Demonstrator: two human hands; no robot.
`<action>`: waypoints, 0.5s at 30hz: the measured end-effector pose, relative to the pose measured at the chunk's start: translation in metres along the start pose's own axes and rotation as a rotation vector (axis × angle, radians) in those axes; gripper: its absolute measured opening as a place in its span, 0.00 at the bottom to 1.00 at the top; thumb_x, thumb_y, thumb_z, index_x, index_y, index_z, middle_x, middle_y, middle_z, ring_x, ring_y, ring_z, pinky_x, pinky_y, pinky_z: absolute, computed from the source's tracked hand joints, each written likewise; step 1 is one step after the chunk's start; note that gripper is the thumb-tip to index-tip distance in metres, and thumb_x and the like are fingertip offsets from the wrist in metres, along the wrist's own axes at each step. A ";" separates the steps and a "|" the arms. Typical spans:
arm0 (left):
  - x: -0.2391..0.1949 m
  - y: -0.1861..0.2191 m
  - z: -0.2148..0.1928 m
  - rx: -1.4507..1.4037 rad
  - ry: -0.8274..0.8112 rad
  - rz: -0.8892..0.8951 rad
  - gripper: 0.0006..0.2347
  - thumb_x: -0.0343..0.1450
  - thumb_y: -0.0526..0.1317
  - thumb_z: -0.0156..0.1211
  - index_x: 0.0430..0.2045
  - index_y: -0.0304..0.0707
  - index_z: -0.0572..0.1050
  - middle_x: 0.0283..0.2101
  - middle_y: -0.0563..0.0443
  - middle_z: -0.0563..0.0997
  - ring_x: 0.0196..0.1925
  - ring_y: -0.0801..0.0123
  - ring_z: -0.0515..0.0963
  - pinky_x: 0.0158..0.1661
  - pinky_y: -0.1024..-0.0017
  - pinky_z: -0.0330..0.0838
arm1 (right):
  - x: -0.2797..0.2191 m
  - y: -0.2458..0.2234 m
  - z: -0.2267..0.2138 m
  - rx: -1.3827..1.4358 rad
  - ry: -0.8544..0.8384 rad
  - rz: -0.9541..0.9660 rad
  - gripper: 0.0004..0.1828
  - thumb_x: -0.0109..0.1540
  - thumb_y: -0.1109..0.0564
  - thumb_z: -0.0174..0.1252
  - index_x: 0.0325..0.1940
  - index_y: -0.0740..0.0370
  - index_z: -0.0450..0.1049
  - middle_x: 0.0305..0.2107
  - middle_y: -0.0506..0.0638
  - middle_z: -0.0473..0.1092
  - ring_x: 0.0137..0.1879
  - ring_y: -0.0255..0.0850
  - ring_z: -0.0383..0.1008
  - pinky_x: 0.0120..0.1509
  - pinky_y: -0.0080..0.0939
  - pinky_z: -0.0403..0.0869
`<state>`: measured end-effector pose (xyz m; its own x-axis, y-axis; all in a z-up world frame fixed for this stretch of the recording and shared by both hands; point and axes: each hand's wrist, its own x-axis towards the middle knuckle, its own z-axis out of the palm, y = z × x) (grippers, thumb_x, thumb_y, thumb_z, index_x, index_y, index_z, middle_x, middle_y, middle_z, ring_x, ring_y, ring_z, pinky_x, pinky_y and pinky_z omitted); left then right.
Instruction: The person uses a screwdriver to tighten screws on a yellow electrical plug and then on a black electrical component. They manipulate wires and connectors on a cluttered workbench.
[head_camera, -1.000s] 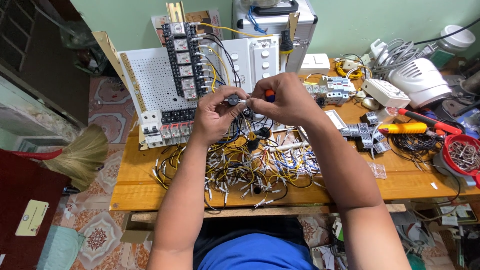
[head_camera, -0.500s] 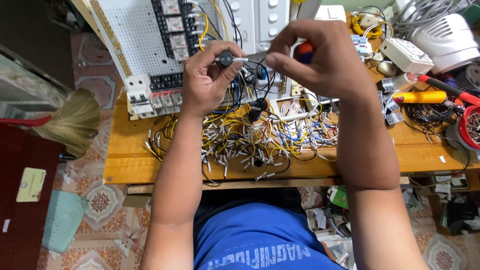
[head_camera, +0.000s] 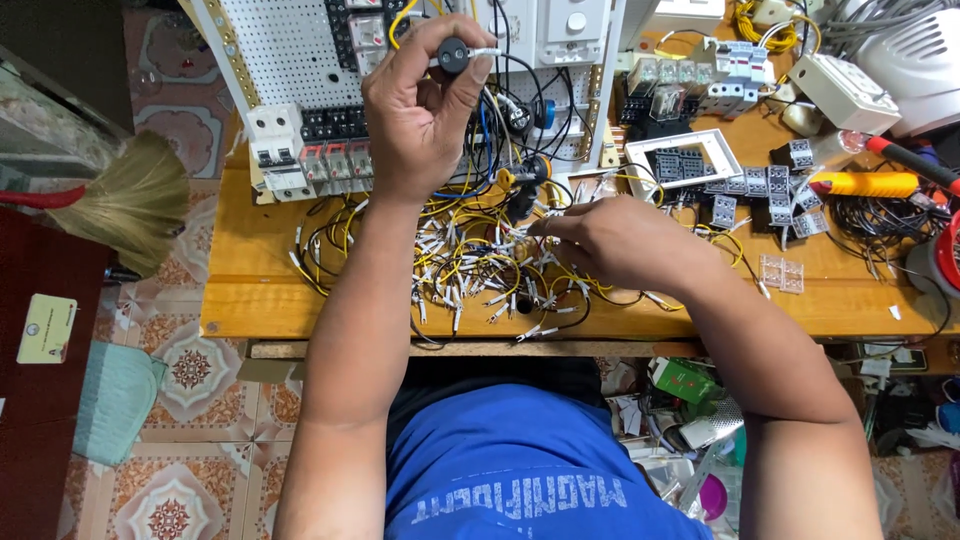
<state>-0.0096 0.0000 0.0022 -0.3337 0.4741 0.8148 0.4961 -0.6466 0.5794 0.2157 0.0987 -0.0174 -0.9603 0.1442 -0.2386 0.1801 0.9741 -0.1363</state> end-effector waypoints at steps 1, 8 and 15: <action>0.000 0.000 0.000 -0.001 0.001 -0.003 0.05 0.79 0.39 0.57 0.43 0.36 0.74 0.45 0.45 0.79 0.48 0.62 0.80 0.47 0.71 0.77 | 0.000 -0.001 0.002 0.001 -0.003 0.000 0.22 0.69 0.47 0.50 0.66 0.48 0.73 0.36 0.60 0.80 0.33 0.60 0.79 0.34 0.60 0.75; 0.000 0.001 -0.001 0.007 0.057 -0.003 0.04 0.79 0.37 0.57 0.43 0.37 0.74 0.45 0.48 0.79 0.46 0.67 0.80 0.46 0.74 0.75 | -0.011 -0.006 0.007 -0.055 0.044 0.066 0.18 0.68 0.42 0.52 0.54 0.53 0.75 0.40 0.52 0.76 0.33 0.59 0.79 0.34 0.60 0.76; 0.000 0.002 -0.002 0.067 0.072 0.012 0.03 0.79 0.37 0.57 0.43 0.39 0.75 0.43 0.50 0.80 0.44 0.68 0.80 0.45 0.74 0.75 | -0.013 -0.037 0.023 0.120 0.127 -0.208 0.11 0.67 0.49 0.56 0.39 0.59 0.73 0.29 0.52 0.71 0.25 0.55 0.74 0.27 0.57 0.72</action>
<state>-0.0102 -0.0028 0.0039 -0.3835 0.4207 0.8221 0.5521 -0.6092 0.5693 0.2266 0.0570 -0.0313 -0.9970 -0.0292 -0.0721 -0.0075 0.9585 -0.2852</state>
